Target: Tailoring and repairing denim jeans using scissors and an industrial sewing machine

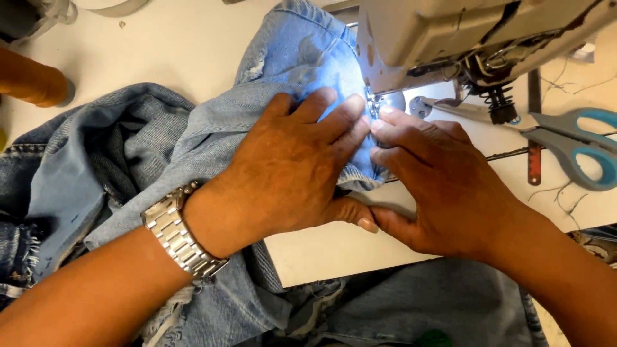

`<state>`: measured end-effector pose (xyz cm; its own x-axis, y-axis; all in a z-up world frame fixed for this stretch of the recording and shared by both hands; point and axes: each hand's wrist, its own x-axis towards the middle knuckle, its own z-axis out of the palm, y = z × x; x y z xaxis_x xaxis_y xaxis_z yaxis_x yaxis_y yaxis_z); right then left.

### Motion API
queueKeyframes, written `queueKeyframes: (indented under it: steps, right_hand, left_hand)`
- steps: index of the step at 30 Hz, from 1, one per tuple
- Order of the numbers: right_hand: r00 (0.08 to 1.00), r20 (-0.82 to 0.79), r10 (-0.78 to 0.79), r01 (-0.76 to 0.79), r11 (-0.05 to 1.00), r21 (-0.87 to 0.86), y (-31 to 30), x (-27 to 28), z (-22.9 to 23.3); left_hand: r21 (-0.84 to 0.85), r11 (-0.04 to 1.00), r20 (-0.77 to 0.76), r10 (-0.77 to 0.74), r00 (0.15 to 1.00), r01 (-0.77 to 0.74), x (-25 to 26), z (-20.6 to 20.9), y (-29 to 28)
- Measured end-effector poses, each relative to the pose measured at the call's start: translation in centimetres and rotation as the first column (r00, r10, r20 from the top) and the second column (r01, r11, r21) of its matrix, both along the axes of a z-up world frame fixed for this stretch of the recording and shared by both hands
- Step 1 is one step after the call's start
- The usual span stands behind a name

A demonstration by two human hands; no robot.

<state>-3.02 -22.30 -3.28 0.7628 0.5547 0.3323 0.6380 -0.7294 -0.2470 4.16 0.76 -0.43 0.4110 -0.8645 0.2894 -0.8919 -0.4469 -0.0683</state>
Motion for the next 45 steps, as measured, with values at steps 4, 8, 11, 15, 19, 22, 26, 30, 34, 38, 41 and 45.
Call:
queueKeyframes:
  steps: [4,8,11,15,19,22,26,30,34,38,41,45]
  right_hand:
    - [0.999,0.025,0.038,-0.039,0.999,0.032,-0.5,-0.2,-0.7]
    - [0.996,0.093,0.012,-0.013,1.000,0.003,-0.2,-0.7,-0.5]
    - [0.996,0.087,0.012,-0.011,1.000,-0.005,-0.2,-0.7,-0.3]
    - [0.995,0.094,0.011,-0.013,1.000,0.025,-0.2,-0.3,-0.6]
    - [0.999,0.049,0.014,-0.016,0.999,0.040,-0.3,-0.2,-0.5]
    - [0.999,0.026,0.019,-0.020,0.999,0.035,-0.3,0.0,-0.5]
    - [1.000,0.028,0.002,-0.003,1.000,0.031,-0.3,0.1,-0.6]
    - [0.999,0.031,-0.013,0.012,0.999,0.038,-0.1,0.1,-0.5]
    - [0.998,0.044,-0.040,0.039,0.999,0.022,0.1,0.1,-0.7]
    - [0.997,0.048,-0.055,0.054,0.998,0.022,0.3,0.3,-0.6]
    - [0.997,0.051,-0.055,0.054,0.998,0.014,0.4,0.4,-0.5]
    - [0.995,0.090,-0.029,0.029,1.000,-0.005,0.2,0.2,-0.5]
  left_hand:
    - [0.030,0.995,-0.105,-0.087,0.991,0.091,-0.3,0.2,0.1]
    - [-0.060,0.989,-0.064,-0.136,0.989,0.132,-0.4,0.2,0.2]
    - [-0.064,0.989,-0.049,-0.135,0.990,0.132,-0.4,0.2,0.0]
    - [-0.042,0.993,-0.058,-0.109,0.992,0.106,-0.2,0.1,0.0]
    - [-0.039,0.993,-0.052,-0.115,0.992,0.113,0.0,0.2,0.1]
    - [-0.035,0.993,-0.037,-0.112,0.993,0.111,0.1,0.2,0.0]
    - [-0.024,0.994,-0.041,-0.108,0.993,0.108,0.3,0.3,0.0]
    - [-0.022,0.994,-0.049,-0.105,0.993,0.104,0.3,0.2,0.1]
    - [-0.022,0.993,-0.028,-0.113,0.993,0.112,0.5,0.2,0.1]
    - [-0.027,0.994,-0.030,-0.104,0.994,0.103,0.9,0.2,0.1]
    - [-0.025,0.994,-0.026,-0.103,0.994,0.102,1.0,0.3,0.1]
    - [-0.052,0.993,-0.058,-0.107,0.993,0.104,1.0,0.0,0.0]
